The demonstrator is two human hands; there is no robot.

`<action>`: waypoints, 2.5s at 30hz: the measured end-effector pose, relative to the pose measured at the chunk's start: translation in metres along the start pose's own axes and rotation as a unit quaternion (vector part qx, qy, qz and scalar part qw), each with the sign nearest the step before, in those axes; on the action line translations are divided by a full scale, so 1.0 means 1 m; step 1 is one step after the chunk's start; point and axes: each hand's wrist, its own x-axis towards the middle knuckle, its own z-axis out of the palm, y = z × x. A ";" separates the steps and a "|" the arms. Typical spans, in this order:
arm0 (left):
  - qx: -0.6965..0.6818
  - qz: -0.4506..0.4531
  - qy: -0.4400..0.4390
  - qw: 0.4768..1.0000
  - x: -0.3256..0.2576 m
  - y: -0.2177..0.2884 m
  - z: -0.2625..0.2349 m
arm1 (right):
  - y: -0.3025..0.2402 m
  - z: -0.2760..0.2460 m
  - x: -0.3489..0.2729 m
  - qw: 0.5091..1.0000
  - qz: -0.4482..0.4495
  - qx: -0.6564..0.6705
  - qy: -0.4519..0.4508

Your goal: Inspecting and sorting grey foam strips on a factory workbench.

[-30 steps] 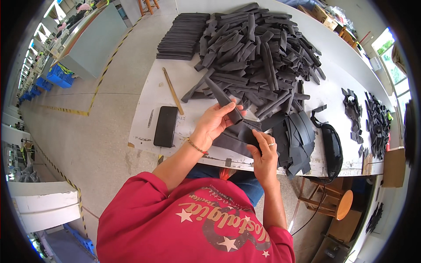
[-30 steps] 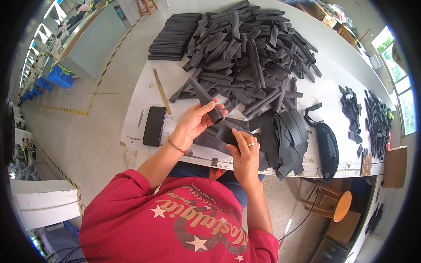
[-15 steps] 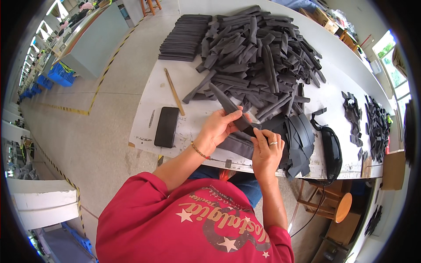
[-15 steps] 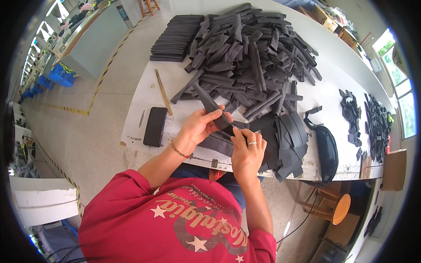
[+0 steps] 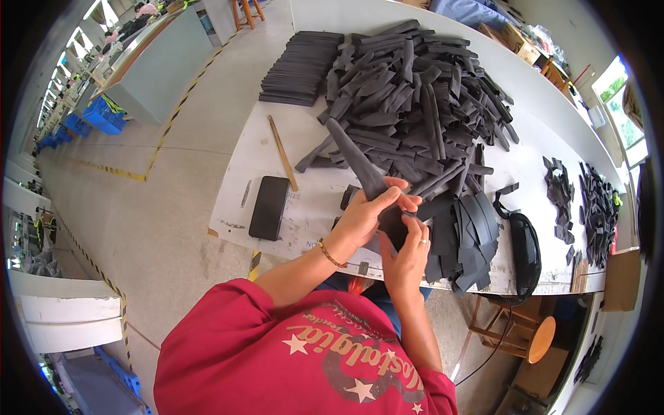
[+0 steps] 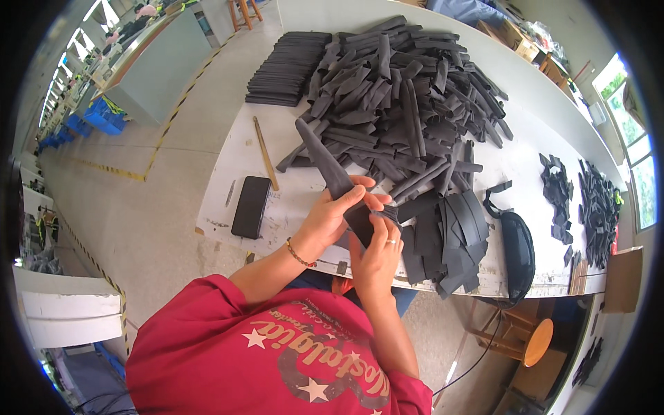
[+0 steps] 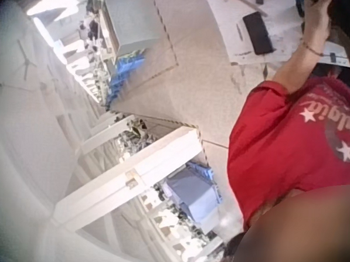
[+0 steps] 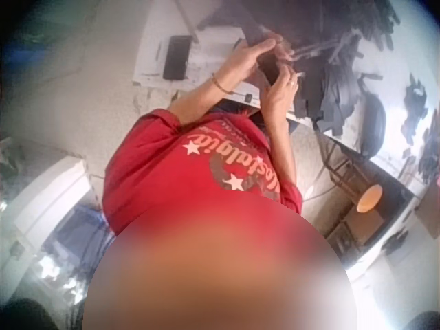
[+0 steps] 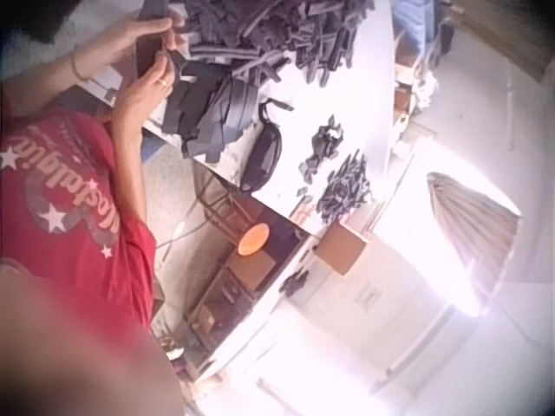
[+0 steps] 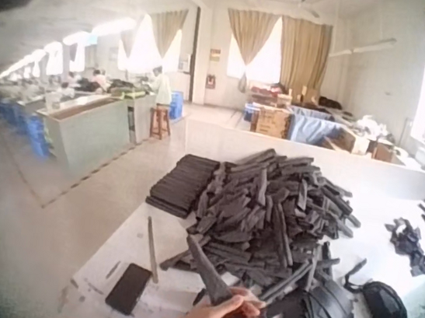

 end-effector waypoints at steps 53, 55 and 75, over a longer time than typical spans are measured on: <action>-0.083 0.090 0.014 0.992 -0.016 -0.010 0.013 | 0.012 -0.019 0.037 0.980 -0.121 0.143 -0.060; -0.083 0.092 0.019 0.992 -0.016 -0.010 0.013 | 0.012 -0.018 0.038 0.980 -0.123 0.144 -0.062; -0.039 0.152 -0.036 0.987 0.004 0.020 -0.009 | 0.001 -0.017 0.027 0.818 0.271 0.507 0.031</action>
